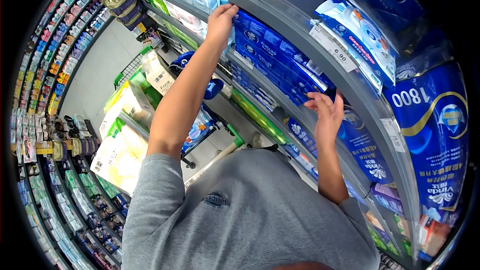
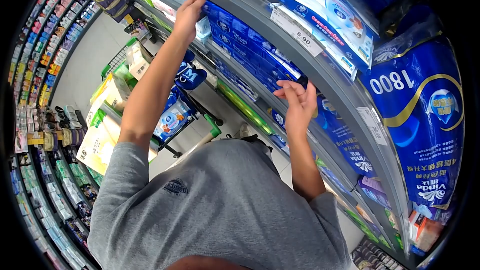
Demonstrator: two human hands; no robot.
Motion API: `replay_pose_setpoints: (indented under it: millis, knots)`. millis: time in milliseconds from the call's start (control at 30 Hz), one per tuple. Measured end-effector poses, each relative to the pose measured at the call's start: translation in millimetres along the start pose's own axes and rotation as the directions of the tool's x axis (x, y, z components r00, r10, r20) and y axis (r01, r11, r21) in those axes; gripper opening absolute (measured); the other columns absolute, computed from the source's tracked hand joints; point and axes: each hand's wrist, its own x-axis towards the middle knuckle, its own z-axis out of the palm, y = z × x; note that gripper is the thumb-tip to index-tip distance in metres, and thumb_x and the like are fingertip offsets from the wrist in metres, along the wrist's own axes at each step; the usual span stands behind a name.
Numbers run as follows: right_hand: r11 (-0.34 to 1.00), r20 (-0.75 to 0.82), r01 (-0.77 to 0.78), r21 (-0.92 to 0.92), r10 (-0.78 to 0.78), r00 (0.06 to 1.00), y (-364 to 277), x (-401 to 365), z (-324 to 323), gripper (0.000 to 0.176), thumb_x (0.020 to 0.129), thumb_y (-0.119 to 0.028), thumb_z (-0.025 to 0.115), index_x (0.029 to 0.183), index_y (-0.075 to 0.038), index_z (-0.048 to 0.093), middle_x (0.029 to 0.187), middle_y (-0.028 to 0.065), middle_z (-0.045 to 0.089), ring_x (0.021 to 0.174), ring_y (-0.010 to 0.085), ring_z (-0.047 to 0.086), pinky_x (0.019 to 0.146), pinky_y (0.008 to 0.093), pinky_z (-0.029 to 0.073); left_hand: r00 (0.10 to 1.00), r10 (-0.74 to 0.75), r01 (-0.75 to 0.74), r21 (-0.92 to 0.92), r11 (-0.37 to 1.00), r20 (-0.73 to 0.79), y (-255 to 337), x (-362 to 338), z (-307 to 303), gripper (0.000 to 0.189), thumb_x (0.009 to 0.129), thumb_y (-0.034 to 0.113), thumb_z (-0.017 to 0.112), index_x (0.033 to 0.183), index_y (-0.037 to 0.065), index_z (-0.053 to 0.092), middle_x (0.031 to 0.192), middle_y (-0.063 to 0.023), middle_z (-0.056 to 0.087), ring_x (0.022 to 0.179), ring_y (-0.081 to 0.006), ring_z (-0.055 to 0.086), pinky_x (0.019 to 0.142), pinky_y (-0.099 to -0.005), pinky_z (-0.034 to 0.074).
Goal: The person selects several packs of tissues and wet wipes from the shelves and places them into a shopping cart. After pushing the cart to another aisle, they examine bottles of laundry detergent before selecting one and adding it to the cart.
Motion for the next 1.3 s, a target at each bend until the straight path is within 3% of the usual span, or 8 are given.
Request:
replay_pose_setpoints:
  millis: [233,500,633,833,933,1033,1100,1300]
  knots:
    - [0.992,0.150,0.083,0.099,-0.097,0.984,11.6,-23.9,25.0,0.077,0.092,0.003,0.054,0.152,-0.004,0.006,0.108,0.0205,0.064,0.083,0.0205,0.067,0.077,0.0320,0.056,0.982,-0.111,0.062,-0.291,0.955,-0.154,4.4,-34.7,-74.1,0.022,0.085,0.012,0.067,0.105,0.009,0.058,0.099,-0.0049,0.061,0.088,-0.0189,0.059,0.067,-0.0355,0.052]
    - [0.997,0.392,0.055,0.047,-0.069,0.918,40.5,-22.5,66.4,0.072,0.089,0.007,0.056,0.150,-0.001,0.020,0.130,0.0217,0.050,0.104,0.0225,0.063,0.085,0.0273,0.052,0.906,-0.165,-0.042,-0.472,0.881,-0.389,10.4,-81.1,-189.0,0.017,0.082,0.009,0.063,0.099,0.006,0.058,0.098,-0.0058,0.061,0.093,-0.0232,0.058,0.084,-0.0439,0.051]
    - [0.982,0.438,-0.138,0.125,0.070,0.896,44.3,-7.9,95.5,0.066,0.091,-0.004,0.059,0.147,0.002,0.026,0.125,0.0206,0.053,0.108,0.0256,0.061,0.083,0.0312,0.053,0.859,-0.129,-0.124,-0.447,0.886,-0.495,16.8,-110.0,-221.1,0.021,0.083,0.007,0.062,0.104,0.002,0.059,0.103,-0.0098,0.062,0.097,-0.0269,0.059,0.089,-0.0452,0.050]
    - [0.945,0.551,-0.326,0.038,0.252,0.796,29.8,36.4,160.9,0.044,0.093,-0.030,0.062,0.122,0.001,0.051,0.106,0.0139,0.065,0.091,0.0265,0.068,0.075,0.0337,0.056,0.869,-0.011,-0.205,-0.381,0.901,-0.495,28.9,-148.5,-246.7,0.020,0.084,0.003,0.061,0.103,0.009,0.057,0.100,-0.0043,0.060,0.094,-0.0199,0.055,0.085,-0.0420,0.049]
    - [0.978,0.539,-0.204,0.047,0.147,0.830,19.7,50.4,196.6,0.036,0.090,-0.025,0.068,0.112,0.000,0.057,0.099,0.0101,0.067,0.084,0.0204,0.069,0.070,0.0289,0.056,0.839,0.035,-0.200,-0.247,0.948,-0.543,16.2,-159.2,-254.2,0.028,0.088,0.002,0.054,0.115,0.003,0.051,0.107,-0.0058,0.058,0.099,-0.0203,0.055,0.091,-0.0377,0.048]
    - [0.988,0.605,0.146,0.042,-0.142,0.784,-0.9,55.6,232.6,0.034,0.088,-0.021,0.070,0.112,0.001,0.060,0.100,0.0101,0.067,0.084,0.0169,0.068,0.072,0.0285,0.056,0.837,-0.104,0.044,-0.123,0.991,-0.537,-0.7,-166.8,-258.5,0.051,0.084,-0.001,0.053,0.134,-0.002,0.041,0.112,-0.0057,0.059,0.102,-0.0166,0.055,0.091,-0.0331,0.043]
    - [0.980,0.652,0.195,0.044,-0.176,0.738,-11.1,51.5,253.1,0.040,0.085,-0.019,0.073,0.115,0.003,0.059,0.101,0.0091,0.067,0.085,0.0135,0.066,0.074,0.0266,0.055,0.827,-0.205,0.129,-0.179,0.975,-0.523,-7.8,-175.9,-249.8,0.061,0.082,0.001,0.056,0.140,-0.001,0.035,0.113,-0.0071,0.058,0.106,-0.0173,0.052,0.093,-0.0317,0.039]
    - [0.832,0.822,0.540,0.129,-0.394,0.410,12.2,38.5,313.7,0.057,0.077,-0.019,0.081,0.125,0.001,0.058,0.100,0.0086,0.069,0.091,0.0118,0.066,0.079,0.0250,0.053,0.817,-0.303,0.311,-0.068,0.948,-0.491,-25.0,-179.8,-255.5,0.077,0.087,0.003,0.056,0.152,0.006,0.016,0.114,-0.0075,0.058,0.111,-0.0182,0.053,0.098,-0.0336,0.040]
